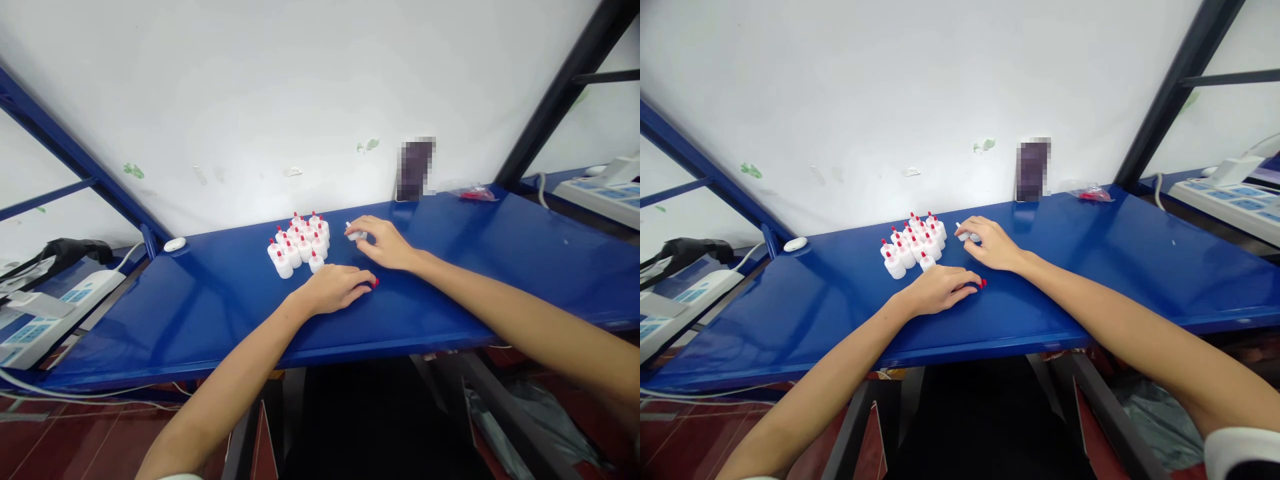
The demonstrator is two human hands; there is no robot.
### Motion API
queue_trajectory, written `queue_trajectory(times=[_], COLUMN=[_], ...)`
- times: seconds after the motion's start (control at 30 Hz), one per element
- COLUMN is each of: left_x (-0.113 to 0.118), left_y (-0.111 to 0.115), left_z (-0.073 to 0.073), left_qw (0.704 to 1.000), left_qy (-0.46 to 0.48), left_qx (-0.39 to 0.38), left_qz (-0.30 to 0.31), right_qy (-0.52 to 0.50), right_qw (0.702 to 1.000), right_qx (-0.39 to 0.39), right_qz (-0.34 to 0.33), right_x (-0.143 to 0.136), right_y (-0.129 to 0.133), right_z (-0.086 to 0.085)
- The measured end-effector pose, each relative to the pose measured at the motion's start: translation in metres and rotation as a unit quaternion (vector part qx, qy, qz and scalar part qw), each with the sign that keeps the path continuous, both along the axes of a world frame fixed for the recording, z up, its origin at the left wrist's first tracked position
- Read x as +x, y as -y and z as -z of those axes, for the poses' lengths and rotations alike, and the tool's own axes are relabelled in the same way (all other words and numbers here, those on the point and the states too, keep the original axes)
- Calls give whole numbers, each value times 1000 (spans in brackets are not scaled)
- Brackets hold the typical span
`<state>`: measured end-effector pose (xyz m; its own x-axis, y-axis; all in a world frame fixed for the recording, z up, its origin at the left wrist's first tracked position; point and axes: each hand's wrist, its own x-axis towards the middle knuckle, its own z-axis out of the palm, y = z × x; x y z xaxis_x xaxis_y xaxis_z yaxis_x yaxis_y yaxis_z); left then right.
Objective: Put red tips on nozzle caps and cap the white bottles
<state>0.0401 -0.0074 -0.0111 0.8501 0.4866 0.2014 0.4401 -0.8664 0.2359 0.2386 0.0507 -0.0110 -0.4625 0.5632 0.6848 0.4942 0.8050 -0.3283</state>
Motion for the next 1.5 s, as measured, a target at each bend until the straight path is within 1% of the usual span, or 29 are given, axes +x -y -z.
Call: queue_trajectory(times=[0.2, 0.3, 0.4, 0.47, 0.53, 0.6, 0.67, 0.73, 0.83, 0.93, 1.03, 1.07, 1.13, 1.23, 1.3, 1.4, 1.5], left_x=[1, 2, 2, 1, 0, -1, -1, 0, 2, 2, 2, 2, 3, 4, 5, 5, 6], left_y=[0, 1, 4, 5, 7, 7, 7, 6, 2, -2, -5, -6, -6, -5, -4, -3, -4], left_z=[-1, -4, -7, -7, -7, -6, -4, -1, 2, 4, 3, 3, 1, 0, -2, -2, -1], left_qw=[1000, 1000, 999, 998, 993, 976, 944, 907, 867, 846, 834, 824, 796, 757, 749, 751, 751], left_qy=[5, 3, 8, 25, 65, 130, 202, 256, 302, 332, 362, 376, 409, 446, 454, 453, 453], left_qx=[-13, -22, -34, -50, -86, -151, -237, -314, -375, -387, -381, -388, -419, -458, -467, -469, -468], left_qz=[-3, -8, -19, -26, -47, -82, -108, -116, -130, -158, -171, -169, -156, -133, -119, -108, -109], right_qy=[2, 4, 9, 16, 19, 14, 0, -15, -40, -78, -92, -88, -74, -55, -50, -51, -50], right_qw=[1000, 1000, 1000, 999, 999, 999, 999, 999, 999, 997, 994, 994, 993, 992, 991, 992, 992], right_qx=[-3, -6, -9, -19, -29, -34, -32, -23, -7, 10, 31, 33, 32, 34, 38, 35, 25], right_qz=[-6, -2, -13, -23, -28, -32, -32, -31, -22, -12, -43, -58, -84, -108, -114, -113, -109], right_x=[-2, -3, -3, -3, -3, -4, -6, -7, -8, -8, -7, -8, -8, -10, -11, -12, -13], right_y=[2, 2, 3, 4, 6, 9, 13, 16, 20, 23, 28, 30, 34, 38, 39, 40, 42], right_z=[0, -1, -1, -1, -2, -2, -3, -4, -6, -8, -11, -12, -14, -16, -16, -15, -14])
